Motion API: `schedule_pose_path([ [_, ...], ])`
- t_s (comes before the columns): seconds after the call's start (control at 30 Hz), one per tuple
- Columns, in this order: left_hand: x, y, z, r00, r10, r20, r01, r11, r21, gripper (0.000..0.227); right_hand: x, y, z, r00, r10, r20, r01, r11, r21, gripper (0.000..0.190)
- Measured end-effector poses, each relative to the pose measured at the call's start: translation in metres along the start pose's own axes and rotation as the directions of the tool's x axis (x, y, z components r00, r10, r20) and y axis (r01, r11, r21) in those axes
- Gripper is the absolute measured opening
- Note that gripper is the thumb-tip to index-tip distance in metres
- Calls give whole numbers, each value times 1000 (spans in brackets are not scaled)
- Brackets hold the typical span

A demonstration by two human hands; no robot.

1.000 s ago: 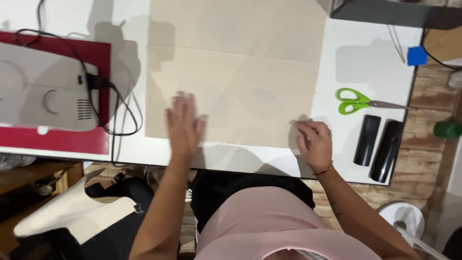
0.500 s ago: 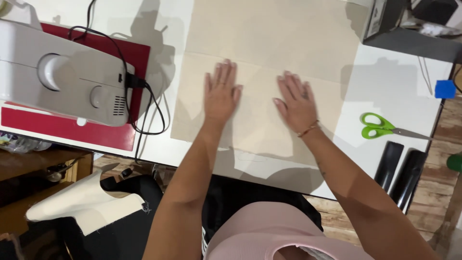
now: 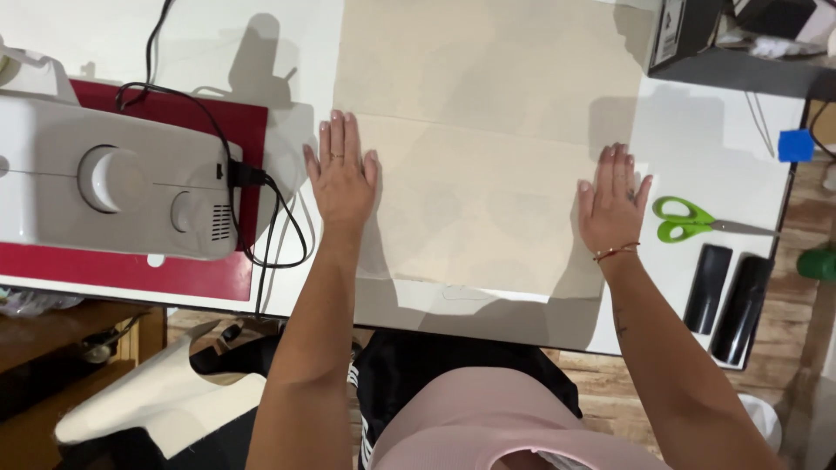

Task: The person pins two pieces of light-colored fabric together on a white table. They align the edges, smooth the fabric, and insert multiple pins along the seams to hold the layers in place. The person also handles a separate piece of fabric with a floral pattern, placing it on the table.

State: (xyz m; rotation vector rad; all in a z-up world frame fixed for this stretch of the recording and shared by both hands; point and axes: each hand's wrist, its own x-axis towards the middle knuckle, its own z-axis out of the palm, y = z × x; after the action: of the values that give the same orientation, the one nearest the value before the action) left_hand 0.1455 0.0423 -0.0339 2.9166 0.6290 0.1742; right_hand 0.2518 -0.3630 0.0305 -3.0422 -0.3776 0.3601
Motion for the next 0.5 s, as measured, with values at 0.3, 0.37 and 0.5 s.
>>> schedule_pose_path([
  [0.3,-117,64,-70,714,700,-21,-161,134,-978,51,-108,-122,98,960,-214,-182,218,162,962,51],
  [0.37,-141,60,-108,662,684,-307,-519,123,-846,38,-133,-162,65,939,-291,-182,233,149,961,52],
  [0.5,-171,15,-147,531,653,-540,-796,165,-582,25,-170,-249,-5,751,-641,-158,242,46,969,56],
])
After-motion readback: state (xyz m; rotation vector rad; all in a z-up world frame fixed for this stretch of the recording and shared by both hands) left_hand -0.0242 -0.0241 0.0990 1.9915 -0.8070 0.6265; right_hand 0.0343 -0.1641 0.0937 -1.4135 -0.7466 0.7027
